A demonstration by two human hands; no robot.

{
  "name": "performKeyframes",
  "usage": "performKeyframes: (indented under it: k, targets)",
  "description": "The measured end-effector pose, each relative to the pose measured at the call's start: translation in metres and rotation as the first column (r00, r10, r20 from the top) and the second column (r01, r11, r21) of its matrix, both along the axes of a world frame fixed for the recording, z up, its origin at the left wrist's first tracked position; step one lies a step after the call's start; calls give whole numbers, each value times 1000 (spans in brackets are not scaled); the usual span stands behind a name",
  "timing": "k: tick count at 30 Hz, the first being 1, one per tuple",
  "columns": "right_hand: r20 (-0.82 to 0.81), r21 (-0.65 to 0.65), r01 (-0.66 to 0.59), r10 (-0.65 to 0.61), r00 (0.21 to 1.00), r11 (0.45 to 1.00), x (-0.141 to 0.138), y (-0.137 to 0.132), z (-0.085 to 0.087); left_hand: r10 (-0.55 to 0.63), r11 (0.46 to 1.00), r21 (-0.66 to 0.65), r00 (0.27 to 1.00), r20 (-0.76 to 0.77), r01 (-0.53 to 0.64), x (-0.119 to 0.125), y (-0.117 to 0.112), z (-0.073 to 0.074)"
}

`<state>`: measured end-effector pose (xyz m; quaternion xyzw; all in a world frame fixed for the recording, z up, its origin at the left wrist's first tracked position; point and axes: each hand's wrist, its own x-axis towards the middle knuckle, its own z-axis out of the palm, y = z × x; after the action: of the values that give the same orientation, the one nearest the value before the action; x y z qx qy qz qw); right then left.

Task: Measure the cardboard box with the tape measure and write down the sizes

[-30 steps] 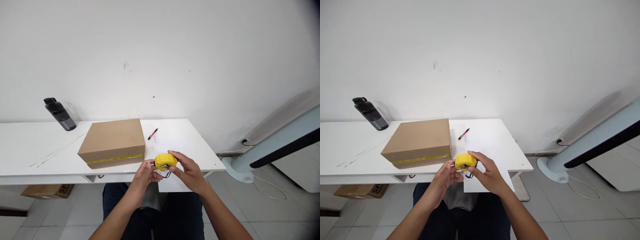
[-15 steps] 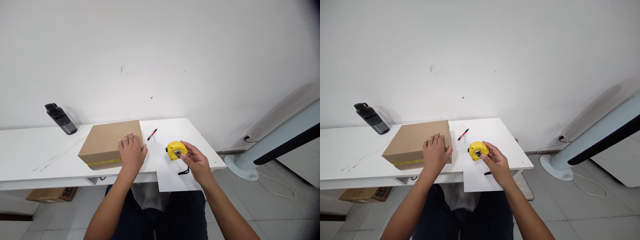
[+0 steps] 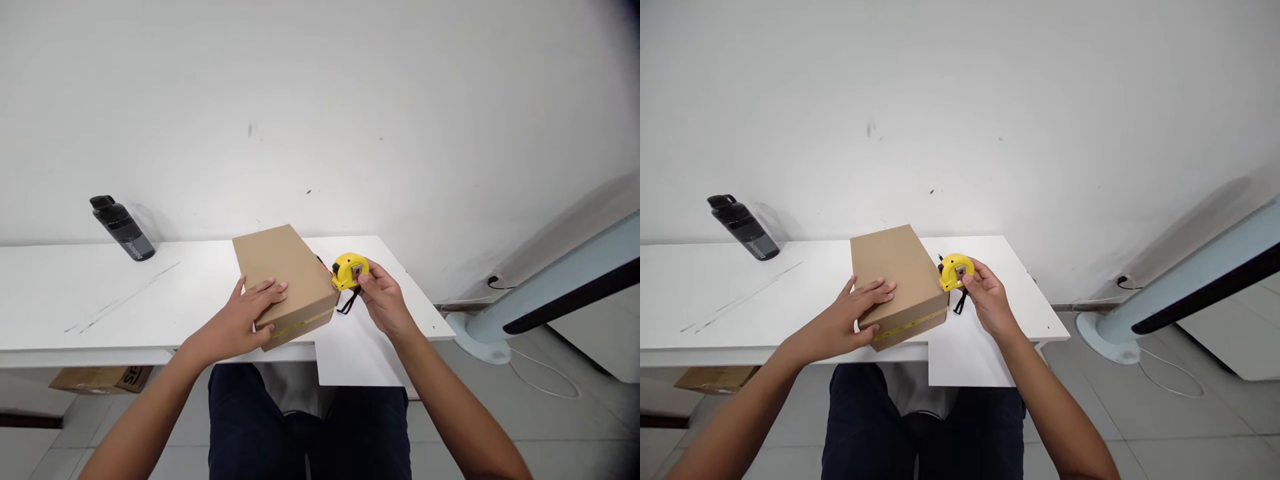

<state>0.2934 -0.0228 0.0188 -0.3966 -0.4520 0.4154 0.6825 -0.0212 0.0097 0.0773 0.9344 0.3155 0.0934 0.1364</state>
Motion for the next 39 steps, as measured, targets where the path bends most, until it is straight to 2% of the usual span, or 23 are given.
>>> performKeyframes:
  k: [4, 6, 9, 11, 14, 18, 21, 23, 26, 28, 31, 33, 36, 39]
  targets:
    - [83, 27, 43, -45, 996, 999, -21, -8, 6, -17, 998, -59, 998, 67, 21, -6, 6, 2]
    - [115, 42, 25, -29, 993, 999, -37, -14, 12, 39, 998, -44, 990, 132, -33, -1, 1, 3]
    - [120, 61, -75, 67, 990, 995, -63, -21, 24, 136, 980, 102, 949, 286, -171, 14, -13, 1]
    - [122, 61, -144, 136, 983, 988, -80, -25, 30, 148, 936, 247, 919, 366, -249, 22, -23, -1]
    - [135, 41, -178, 171, 976, 983, -94, -30, 34, 156, 860, 398, 907, 391, -320, 22, -30, -5]
    - [136, 16, -167, 163, 977, 986, -79, -28, 30, 178, 790, 497, 910, 375, -360, 1, -26, -11]
    - [79, 11, -101, 100, 992, 995, -43, -13, 25, 181, 703, 583, 895, 407, -408, -16, -20, -21]
    - [16, 7, -77, 76, 997, 997, -15, -1, 19, 179, 682, 605, 896, 407, -411, -24, -18, -29]
    - [-30, 2, -91, 91, 995, 996, 18, 14, 4, 141, 722, 586, 908, 395, -367, -31, -16, -42]
    - [-34, -10, -91, 91, 995, 996, 30, 19, -8, 106, 789, 525, 911, 398, -321, -35, -14, -45]
    - [-11, -8, -74, 73, 997, 997, 35, 16, -25, 91, 897, 369, 918, 385, -244, -39, -12, -43]
    - [10, 9, -56, 56, 998, 998, 34, 11, -32, 96, 929, 300, 924, 369, -216, -39, -13, -39]
    - [12, 19, -46, 46, 999, 999, 29, 3, -37, 132, 914, 308, 913, 387, -263, -33, -18, -40]
    - [-33, 17, -40, 41, 999, 999, 24, -1, -39, 166, 838, 398, 869, 467, -374, -21, -24, -48]
